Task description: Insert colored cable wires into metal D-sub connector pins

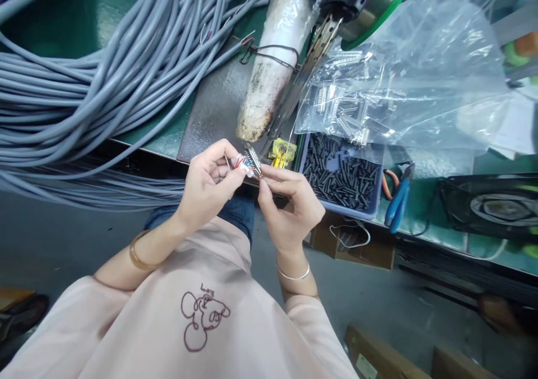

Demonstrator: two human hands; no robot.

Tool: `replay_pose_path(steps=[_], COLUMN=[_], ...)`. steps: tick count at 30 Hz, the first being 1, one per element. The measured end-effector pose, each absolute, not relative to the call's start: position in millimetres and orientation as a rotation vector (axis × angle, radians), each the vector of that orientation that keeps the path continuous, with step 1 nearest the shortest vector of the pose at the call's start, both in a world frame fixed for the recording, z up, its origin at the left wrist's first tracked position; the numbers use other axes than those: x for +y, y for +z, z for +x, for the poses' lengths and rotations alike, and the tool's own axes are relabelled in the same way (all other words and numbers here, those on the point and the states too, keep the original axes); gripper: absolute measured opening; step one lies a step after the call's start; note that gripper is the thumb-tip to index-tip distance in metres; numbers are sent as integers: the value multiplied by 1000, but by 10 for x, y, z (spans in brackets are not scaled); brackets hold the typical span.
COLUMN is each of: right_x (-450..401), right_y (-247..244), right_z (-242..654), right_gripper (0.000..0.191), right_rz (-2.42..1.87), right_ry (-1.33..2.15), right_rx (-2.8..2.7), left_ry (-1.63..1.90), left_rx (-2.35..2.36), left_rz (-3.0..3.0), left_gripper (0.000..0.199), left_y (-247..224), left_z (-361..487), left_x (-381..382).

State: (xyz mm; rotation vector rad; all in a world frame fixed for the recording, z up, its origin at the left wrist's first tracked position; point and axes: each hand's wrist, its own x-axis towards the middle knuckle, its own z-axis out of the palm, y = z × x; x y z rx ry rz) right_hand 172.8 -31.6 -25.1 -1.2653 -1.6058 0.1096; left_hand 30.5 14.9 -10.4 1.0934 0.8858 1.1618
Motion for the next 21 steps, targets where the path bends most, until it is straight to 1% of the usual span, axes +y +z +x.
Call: replay_pose_path(steps=[8,12,17,21], right_x=[-334,-324,-301,-278], right_y=[-282,-286,-269,-245], right_z=[1723,1734,1743,1750], right_gripper=[19,18,20,20], right_rz=[-1309,-1316,-1302,-1294], right_ry=[-45,5,-7,-9], right_rx=[-1683,-1636,-1654,-1657], left_ry=[1165,1129,1143,1173], left_rx=[921,894,937,926], left_rz=[1174,1171,1161,1161], left_gripper=[16,11,16,15], left_y=[-128,-149,-139,-111], left_z=[322,307,332,362], left_x=[144,147,169,187])
